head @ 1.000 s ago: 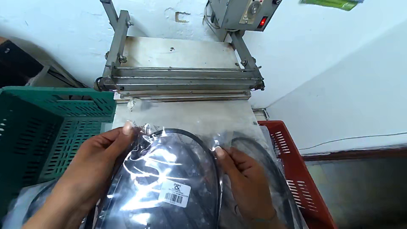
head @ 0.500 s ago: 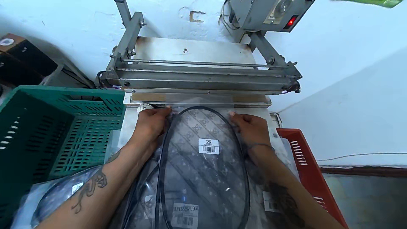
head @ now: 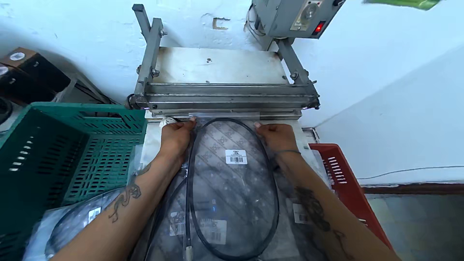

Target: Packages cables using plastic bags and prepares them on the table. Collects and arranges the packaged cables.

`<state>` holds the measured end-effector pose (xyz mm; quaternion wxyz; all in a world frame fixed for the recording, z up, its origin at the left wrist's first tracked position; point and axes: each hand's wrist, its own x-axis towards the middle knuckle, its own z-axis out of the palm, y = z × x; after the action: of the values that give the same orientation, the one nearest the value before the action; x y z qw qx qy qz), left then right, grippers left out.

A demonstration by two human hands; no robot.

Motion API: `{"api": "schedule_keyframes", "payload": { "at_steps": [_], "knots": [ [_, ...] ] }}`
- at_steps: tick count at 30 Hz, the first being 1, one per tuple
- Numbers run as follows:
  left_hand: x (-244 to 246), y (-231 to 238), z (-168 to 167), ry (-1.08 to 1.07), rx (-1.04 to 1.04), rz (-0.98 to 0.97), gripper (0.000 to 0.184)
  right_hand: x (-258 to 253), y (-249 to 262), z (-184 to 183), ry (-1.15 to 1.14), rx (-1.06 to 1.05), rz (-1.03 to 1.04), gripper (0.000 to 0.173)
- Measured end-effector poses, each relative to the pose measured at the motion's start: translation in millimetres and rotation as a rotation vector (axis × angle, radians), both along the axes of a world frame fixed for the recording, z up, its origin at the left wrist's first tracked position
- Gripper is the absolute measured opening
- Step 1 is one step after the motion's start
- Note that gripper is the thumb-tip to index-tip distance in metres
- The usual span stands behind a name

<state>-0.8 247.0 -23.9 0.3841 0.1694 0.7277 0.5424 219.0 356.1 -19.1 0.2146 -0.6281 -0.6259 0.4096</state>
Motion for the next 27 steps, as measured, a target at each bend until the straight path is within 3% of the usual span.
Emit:
{"api": "schedule_keyframes", "payload": {
  "at_steps": [2, 4, 6, 7, 9, 12, 14, 16, 18, 20, 21, 23, 24, 27],
  "knots": [
    [5.7, -27.8, 15.2, 0.245, 0.068, -0.176, 0.031, 18.3, -14.0, 18.6, -0.014, 0.033, 0.043, 0.03],
    [14.6, -80.3, 29.8, 0.637, 0.083, -0.351, 0.025, 52.1, -39.9, 37.2, -0.089, 0.199, 0.081, 0.029],
    [20.6, -137.2, 33.1, 0.988, -0.074, -0.378, 0.056, 83.7, -70.9, 39.2, -0.227, 0.475, 0.094, 0.032],
    [23.4, -158.0, 36.4, 1.037, -0.165, -0.385, 0.068, 94.1, -89.8, 33.6, -0.298, 0.567, 0.142, 0.05],
    [30.7, -176.6, 39.9, 1.091, -0.319, -0.365, 0.069, 90.9, -131.7, 15.5, -0.325, 0.66, 0.304, 0.087],
    [38.5, -176.1, 34.7, 1.137, -0.348, -0.346, 0.051, 65.5, -181.3, -11.3, -0.278, 0.666, 0.499, 0.086],
    [36.6, -177.9, 29.3, 1.128, -0.268, -0.331, 0.044, 64.3, -186.2, -16.9, -0.283, 0.674, 0.462, 0.074],
    [28.9, -188.5, 36.2, 0.984, -0.117, -0.333, 0.037, 71.0, -181.5, -14.5, -0.167, 0.661, 0.386, 0.073],
    [17.1, -198.1, 51.7, 0.562, 0.088, -0.35, 0.029, 72.2, -180.9, -1.9, 0.073, 0.559, 0.301, 0.075],
    [6.3, -193.8, 62.1, 0.086, 0.242, -0.39, 0.047, 62.0, -180.7, 12.3, 0.34, 0.39, 0.214, 0.063],
    [5.8, -186.9, 61.0, -0.051, 0.271, -0.373, 0.053, 54.8, -178.9, 18.6, 0.432, 0.295, 0.167, 0.051],
    [10.8, -162.3, 51.8, -0.085, 0.27, -0.286, 0.04, 42.3, -169.5, 26.4, 0.555, 0.158, 0.09, 0.021],
    [11.8, -147.9, 48.0, -0.034, 0.23, -0.239, 0.025, 39.7, -164.3, 28.5, 0.577, 0.125, 0.069, 0.016],
    [-0.4, -104.4, 50.4, 0.21, 0.081, -0.222, 0.033, 42.8, -142.9, 35.5, 0.418, 0.263, 0.097, 0.016]
  ]
}}
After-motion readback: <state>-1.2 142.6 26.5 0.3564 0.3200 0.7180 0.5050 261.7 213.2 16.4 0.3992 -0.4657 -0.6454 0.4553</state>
